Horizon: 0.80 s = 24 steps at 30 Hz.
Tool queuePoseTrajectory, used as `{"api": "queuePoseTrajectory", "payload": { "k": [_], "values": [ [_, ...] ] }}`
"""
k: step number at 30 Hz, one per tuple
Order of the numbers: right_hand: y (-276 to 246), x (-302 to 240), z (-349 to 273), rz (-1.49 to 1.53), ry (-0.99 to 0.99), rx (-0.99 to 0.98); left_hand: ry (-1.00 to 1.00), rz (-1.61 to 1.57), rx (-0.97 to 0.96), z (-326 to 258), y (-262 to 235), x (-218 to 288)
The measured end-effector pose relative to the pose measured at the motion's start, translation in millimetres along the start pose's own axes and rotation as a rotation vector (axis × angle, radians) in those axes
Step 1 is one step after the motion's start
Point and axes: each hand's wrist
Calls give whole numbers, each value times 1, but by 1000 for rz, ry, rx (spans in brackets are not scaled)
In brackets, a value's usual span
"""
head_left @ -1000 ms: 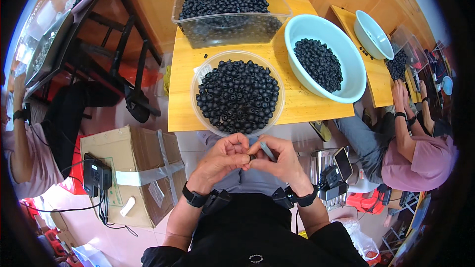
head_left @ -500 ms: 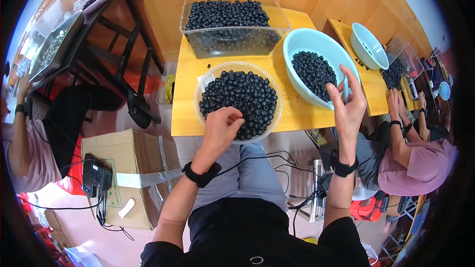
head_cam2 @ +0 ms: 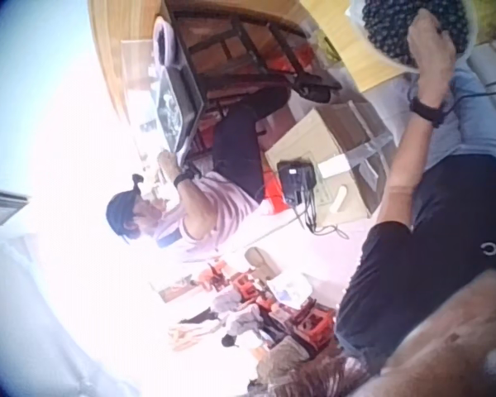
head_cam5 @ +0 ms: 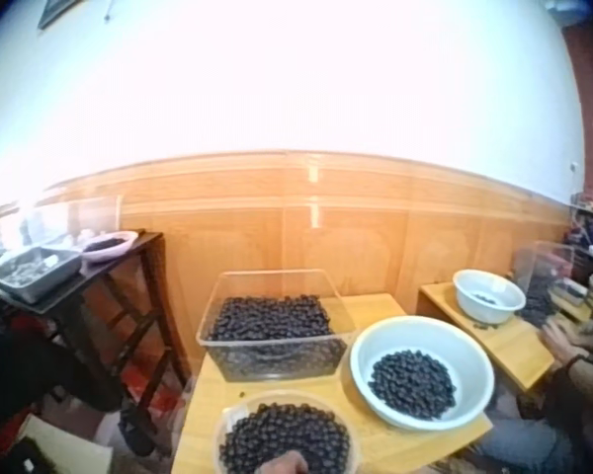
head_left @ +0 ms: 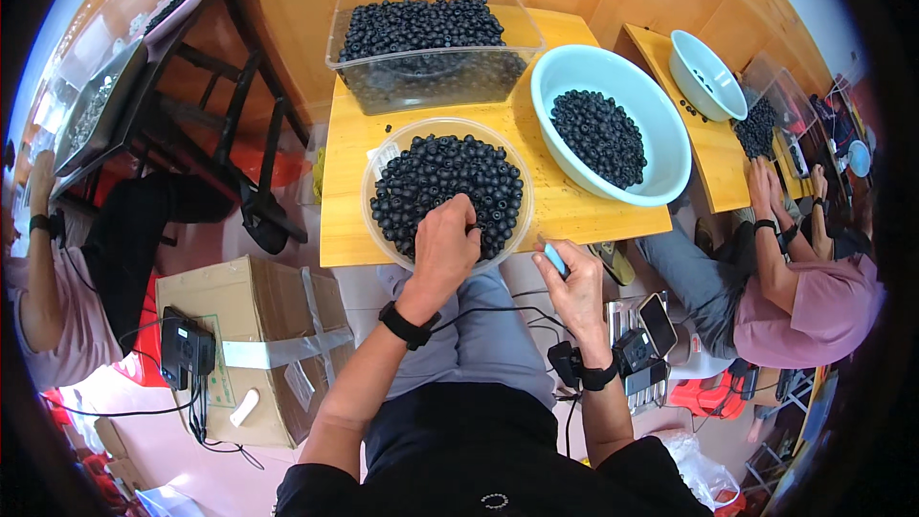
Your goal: The person picks up a bead from a bowl, inserts a tool into its center, and places it into a light blue bowl, occasionally moving beads aside to reach others.
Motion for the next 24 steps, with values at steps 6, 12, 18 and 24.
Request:
{"api": "queuePoseTrajectory", "payload": {
  "k": [6,12,18,24],
  "values": [
    [-2,-10,-3,13,100,-63,-166,-434,-162,-8,-32,-10],
    [10,-16,-7,61,88,-169,-545,-1428,-291,-26,-53,-18],
    [18,-31,-7,85,-83,-201,-654,-1714,-242,-39,-50,-8],
    [20,-42,-6,82,-189,-203,-672,-1762,-218,-45,-45,-4]
  ]
}}
Point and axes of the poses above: each hand's wrist, its own z-axis towards the middle knuckle, its own y-axis out of the palm, x = y × z, and after that the axes turned 5 degrees about y, right-handed
